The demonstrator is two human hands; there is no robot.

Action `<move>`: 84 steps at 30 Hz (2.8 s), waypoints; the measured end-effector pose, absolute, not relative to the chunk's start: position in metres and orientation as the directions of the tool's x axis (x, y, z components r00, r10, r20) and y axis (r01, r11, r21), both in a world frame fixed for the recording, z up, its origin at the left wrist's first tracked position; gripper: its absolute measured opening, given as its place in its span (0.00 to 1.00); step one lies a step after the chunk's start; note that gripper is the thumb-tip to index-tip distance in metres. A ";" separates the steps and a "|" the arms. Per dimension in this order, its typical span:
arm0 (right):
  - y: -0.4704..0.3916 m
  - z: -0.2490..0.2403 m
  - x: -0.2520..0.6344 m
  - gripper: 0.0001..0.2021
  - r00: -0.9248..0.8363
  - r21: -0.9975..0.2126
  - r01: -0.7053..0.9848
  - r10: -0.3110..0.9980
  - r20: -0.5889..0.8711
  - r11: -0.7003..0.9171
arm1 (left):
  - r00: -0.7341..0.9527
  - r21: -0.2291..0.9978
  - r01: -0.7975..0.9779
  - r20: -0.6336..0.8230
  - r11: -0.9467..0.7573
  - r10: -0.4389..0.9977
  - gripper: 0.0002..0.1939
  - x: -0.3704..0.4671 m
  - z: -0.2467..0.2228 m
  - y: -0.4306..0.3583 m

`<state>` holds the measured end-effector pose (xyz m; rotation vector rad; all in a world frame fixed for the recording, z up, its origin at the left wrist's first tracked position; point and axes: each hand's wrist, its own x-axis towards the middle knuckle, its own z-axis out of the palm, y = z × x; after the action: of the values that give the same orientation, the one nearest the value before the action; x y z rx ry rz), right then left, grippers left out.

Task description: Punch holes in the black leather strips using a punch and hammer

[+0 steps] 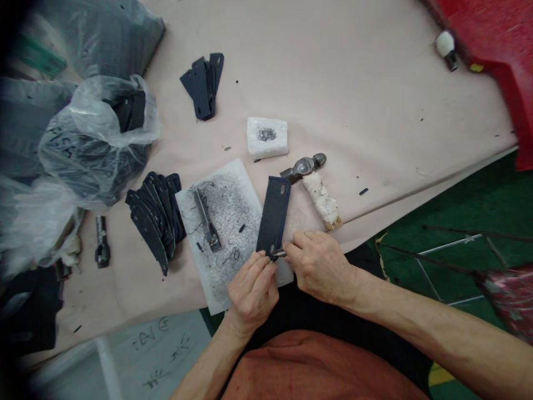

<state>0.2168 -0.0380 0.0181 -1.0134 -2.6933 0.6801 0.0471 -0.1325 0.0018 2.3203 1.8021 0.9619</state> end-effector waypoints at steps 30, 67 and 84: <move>-0.004 0.003 0.181 0.13 -0.368 -0.828 0.551 0.861 -0.351 -0.102 | 0.011 0.494 0.867 0.120 -0.070 0.993 0.07 0.035 0.032 -0.085; 0.006 -0.004 0.152 0.06 -0.332 -0.793 0.599 0.867 -0.373 -0.112 | -0.616 0.272 0.747 -0.060 0.607 0.785 0.17 -0.053 0.063 -0.053; 0.007 -0.012 0.149 0.07 -0.337 -0.820 0.560 0.872 -0.355 -0.117 | -0.426 0.984 0.172 0.031 0.047 0.904 0.09 -0.009 0.030 -0.074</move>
<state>0.1494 0.0065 -0.0118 -1.5876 -1.8506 1.4354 -0.0093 -0.0738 0.0301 1.0939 1.6764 1.4318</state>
